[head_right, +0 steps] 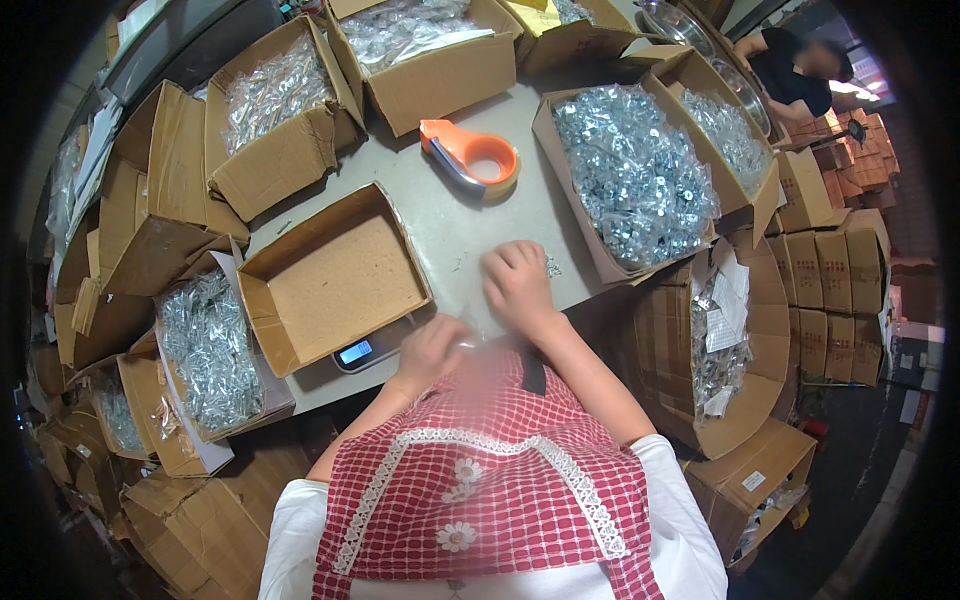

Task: The person packs small wooden pegs and metal fasteners into plastic bags, seals them with a tape dispenser, and places the bags into cardboard boxes. The person also weighs the bags on a digital scale and arranges the boxes on the table.

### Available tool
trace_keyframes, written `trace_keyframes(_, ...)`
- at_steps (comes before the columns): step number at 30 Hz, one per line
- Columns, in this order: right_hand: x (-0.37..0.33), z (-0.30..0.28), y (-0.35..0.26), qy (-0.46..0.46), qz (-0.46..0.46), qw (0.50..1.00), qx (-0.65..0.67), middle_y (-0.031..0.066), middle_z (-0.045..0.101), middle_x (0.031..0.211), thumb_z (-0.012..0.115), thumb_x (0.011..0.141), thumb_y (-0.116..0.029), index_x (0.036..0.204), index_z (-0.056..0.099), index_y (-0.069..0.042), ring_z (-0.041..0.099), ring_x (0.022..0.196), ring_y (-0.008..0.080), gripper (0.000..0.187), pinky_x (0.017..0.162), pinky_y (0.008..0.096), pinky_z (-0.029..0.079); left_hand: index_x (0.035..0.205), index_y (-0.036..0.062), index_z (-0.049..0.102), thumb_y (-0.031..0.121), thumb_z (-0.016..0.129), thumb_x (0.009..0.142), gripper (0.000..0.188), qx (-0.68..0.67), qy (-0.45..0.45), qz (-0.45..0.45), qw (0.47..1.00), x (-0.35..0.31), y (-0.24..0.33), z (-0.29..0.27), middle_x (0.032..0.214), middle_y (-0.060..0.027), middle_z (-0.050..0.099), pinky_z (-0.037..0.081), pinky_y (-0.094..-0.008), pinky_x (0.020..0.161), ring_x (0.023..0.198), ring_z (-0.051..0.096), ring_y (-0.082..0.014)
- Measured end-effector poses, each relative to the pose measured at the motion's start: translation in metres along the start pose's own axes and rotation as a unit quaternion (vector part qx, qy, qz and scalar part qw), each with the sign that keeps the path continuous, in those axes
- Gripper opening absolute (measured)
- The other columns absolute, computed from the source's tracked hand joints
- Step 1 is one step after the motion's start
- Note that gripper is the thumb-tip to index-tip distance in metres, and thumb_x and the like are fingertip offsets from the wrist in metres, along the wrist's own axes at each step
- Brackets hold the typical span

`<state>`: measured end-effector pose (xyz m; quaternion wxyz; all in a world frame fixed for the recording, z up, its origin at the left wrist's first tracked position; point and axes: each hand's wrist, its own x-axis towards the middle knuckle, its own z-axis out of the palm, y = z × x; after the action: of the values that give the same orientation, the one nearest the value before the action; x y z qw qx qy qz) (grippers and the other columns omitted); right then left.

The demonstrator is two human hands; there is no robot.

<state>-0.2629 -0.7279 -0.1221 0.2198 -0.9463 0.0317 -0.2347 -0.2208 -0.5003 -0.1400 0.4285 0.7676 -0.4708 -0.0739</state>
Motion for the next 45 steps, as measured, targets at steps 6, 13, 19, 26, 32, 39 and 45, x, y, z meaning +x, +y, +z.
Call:
trace_keyframes(6, 0.012, 0.002, -0.002, 0.011, 0.004, 0.999, 0.036, 0.0114, 0.065, 0.105, 0.069, 0.080, -0.006, 0.101, 0.070, -0.007, 0.061, 0.104, 0.0349, 0.021, 0.097, 0.0470, 0.045, 0.109, 0.0140, 0.066, 0.011, 0.079, 0.078, 0.033, 0.004, 0.004, 0.007, 1.000, 0.000, 0.000, -0.001, 0.101, -0.0046, 0.068, 0.057, -0.0382, 0.072, 0.088, 0.071, -0.0273)
trace_keyframes(13, 0.025, 0.014, -0.010, -0.028, -0.047, 0.995, 0.089, 0.0128, 0.065, 0.106, 0.068, 0.081, -0.004, 0.101, 0.070, -0.005, 0.061, 0.103, 0.0370, 0.020, 0.093, 0.0465, 0.048, 0.110, 0.0138, 0.066, 0.010, 0.079, 0.078, 0.034, 0.004, 0.000, 0.008, 1.000, 0.001, 0.002, -0.003, 0.102, -0.0048, 0.067, 0.057, -0.0383, 0.071, 0.087, 0.071, -0.0277)
trace_keyframes(19, 0.016, 0.010, 0.001, -0.021, -0.022, 0.997, 0.067, 0.0138, 0.064, 0.102, 0.066, 0.080, -0.002, 0.097, 0.069, -0.004, 0.061, 0.101, 0.0367, 0.018, 0.092, 0.0475, 0.048, 0.109, 0.0143, 0.066, 0.007, 0.078, 0.077, 0.035, 0.002, 0.004, 0.002, 1.000, 0.001, 0.002, -0.002, 0.102, -0.0044, 0.068, 0.057, -0.0387, 0.072, 0.088, 0.071, -0.0280)
trace_keyframes(26, 0.007, -0.004, 0.012, -0.006, 0.001, 1.000, 0.026, 0.0139, 0.065, 0.103, 0.067, 0.078, -0.002, 0.098, 0.070, -0.004, 0.062, 0.104, 0.0367, 0.020, 0.095, 0.0469, 0.047, 0.108, 0.0140, 0.066, 0.008, 0.079, 0.077, 0.034, 0.005, 0.002, -0.001, 1.000, 0.000, 0.002, 0.000, 0.102, -0.0051, 0.068, 0.057, -0.0397, 0.074, 0.090, 0.071, -0.0283)
trace_keyframes(32, 0.018, 0.003, -0.005, -0.008, -0.051, 0.996, 0.070, 0.0114, 0.066, 0.104, 0.068, 0.080, -0.005, 0.100, 0.069, -0.006, 0.062, 0.102, 0.0347, 0.020, 0.095, 0.0471, 0.047, 0.108, 0.0135, 0.066, 0.009, 0.079, 0.078, 0.034, 0.003, -0.001, -0.003, 1.000, 0.000, 0.002, 0.000, 0.102, -0.0056, 0.067, 0.057, -0.0403, 0.073, 0.090, 0.071, -0.0290)
trace_keyframes(39, 0.016, 0.006, -0.007, -0.012, -0.072, 0.996, 0.048, 0.0104, 0.064, 0.101, 0.067, 0.077, -0.004, 0.094, 0.067, -0.005, 0.060, 0.101, 0.0341, 0.018, 0.096, 0.0467, 0.046, 0.109, 0.0123, 0.067, 0.006, 0.078, 0.080, 0.032, -0.005, 0.001, -0.002, 1.000, 0.002, 0.003, -0.004, 0.102, -0.0069, 0.068, 0.056, -0.0394, 0.073, 0.090, 0.071, -0.0298)
trace_keyframes(45, 0.007, -0.036, -0.002, 0.040, -0.002, 0.997, 0.061, 0.0111, 0.068, 0.109, 0.070, 0.078, -0.004, 0.097, 0.072, -0.005, 0.062, 0.107, 0.0331, 0.019, 0.100, 0.0469, 0.044, 0.100, 0.0054, 0.074, 0.009, 0.078, 0.089, 0.012, -0.116, 0.033, -0.131, 0.984, 0.015, 0.027, -0.015, 0.092, -0.0117, 0.074, 0.056, -0.0363, 0.073, 0.083, 0.073, -0.0279)
